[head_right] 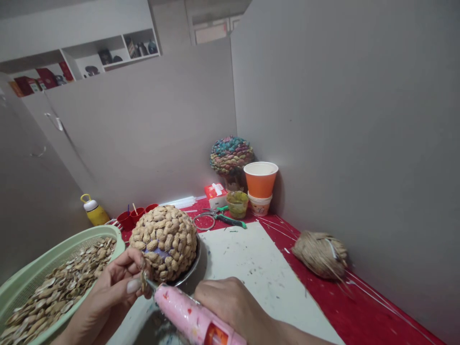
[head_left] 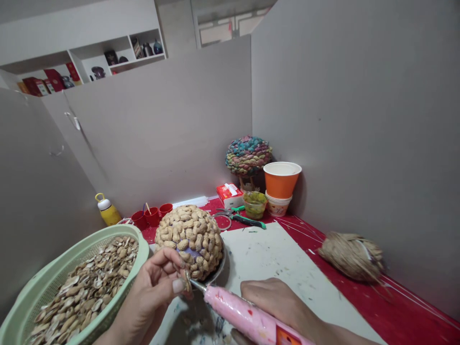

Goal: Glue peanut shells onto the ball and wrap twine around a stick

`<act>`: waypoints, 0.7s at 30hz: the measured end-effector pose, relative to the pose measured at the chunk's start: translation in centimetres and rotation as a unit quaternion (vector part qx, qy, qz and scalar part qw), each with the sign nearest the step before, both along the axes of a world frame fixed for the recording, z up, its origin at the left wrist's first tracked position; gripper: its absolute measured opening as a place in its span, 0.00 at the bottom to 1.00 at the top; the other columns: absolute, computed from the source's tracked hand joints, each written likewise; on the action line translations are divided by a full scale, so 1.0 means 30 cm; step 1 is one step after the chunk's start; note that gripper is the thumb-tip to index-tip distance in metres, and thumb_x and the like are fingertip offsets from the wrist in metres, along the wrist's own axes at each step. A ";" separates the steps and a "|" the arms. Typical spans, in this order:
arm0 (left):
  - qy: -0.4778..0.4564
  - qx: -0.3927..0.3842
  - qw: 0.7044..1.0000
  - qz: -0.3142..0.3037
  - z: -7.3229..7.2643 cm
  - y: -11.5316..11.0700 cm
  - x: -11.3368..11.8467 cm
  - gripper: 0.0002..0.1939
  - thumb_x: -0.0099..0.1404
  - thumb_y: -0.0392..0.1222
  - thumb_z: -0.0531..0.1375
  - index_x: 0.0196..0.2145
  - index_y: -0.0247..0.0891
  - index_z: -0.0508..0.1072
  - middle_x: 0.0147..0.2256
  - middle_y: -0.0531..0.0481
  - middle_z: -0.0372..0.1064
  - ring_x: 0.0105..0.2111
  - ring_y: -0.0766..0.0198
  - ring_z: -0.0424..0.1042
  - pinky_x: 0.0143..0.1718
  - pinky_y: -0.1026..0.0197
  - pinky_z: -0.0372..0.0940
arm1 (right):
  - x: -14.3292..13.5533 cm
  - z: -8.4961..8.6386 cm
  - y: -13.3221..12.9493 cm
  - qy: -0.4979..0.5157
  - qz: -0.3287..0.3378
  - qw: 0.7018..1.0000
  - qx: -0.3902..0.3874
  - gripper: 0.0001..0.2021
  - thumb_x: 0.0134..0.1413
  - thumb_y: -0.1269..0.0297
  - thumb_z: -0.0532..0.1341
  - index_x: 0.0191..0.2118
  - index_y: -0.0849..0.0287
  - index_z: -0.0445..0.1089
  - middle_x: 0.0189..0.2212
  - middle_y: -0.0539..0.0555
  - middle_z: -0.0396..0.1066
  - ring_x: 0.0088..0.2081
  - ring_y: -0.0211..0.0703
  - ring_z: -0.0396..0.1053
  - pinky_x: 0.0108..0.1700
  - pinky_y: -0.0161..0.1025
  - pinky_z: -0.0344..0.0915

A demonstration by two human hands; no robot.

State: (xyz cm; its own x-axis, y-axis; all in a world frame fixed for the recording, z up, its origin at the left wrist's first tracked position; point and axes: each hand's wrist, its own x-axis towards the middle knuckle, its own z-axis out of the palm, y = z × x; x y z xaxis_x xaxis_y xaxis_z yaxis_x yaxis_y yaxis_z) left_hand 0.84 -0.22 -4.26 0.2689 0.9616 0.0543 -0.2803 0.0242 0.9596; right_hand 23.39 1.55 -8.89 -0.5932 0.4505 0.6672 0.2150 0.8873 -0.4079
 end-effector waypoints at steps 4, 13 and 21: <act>-0.005 -0.002 1.000 0.002 0.000 0.005 0.002 0.09 0.55 0.37 0.66 0.34 0.39 0.71 0.28 0.52 0.67 0.29 0.67 0.63 0.32 0.64 0.61 | -0.002 -0.001 0.004 0.000 -0.014 1.000 0.011 0.20 0.62 0.53 0.48 0.24 0.55 0.40 0.17 0.44 0.44 0.18 0.33 0.43 0.19 0.33 0.44; -0.026 -0.014 1.000 0.001 0.009 0.007 0.009 0.08 0.55 0.35 0.67 0.33 0.40 0.72 0.29 0.53 0.68 0.28 0.68 0.64 0.32 0.66 0.61 | -0.008 -0.035 0.018 0.000 -0.013 0.999 0.029 0.19 0.66 0.59 0.44 0.23 0.55 0.40 0.18 0.44 0.44 0.18 0.31 0.43 0.20 0.35 0.40; -0.023 -0.015 1.000 0.005 0.008 0.009 0.009 0.08 0.55 0.37 0.67 0.33 0.40 0.72 0.29 0.52 0.68 0.29 0.68 0.64 0.33 0.65 0.61 | -0.008 -0.038 0.016 0.002 -0.018 0.998 0.064 0.18 0.64 0.63 0.46 0.22 0.56 0.41 0.18 0.43 0.42 0.18 0.31 0.43 0.20 0.35 0.39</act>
State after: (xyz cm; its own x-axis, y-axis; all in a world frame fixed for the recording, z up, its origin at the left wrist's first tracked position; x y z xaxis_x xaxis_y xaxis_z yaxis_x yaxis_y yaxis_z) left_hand 1.11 0.05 -4.01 0.2571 0.9657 0.0377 -0.3246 0.0495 0.9446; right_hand 23.16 2.04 -10.04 -0.5747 0.3827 0.7233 0.2467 0.9238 -0.2928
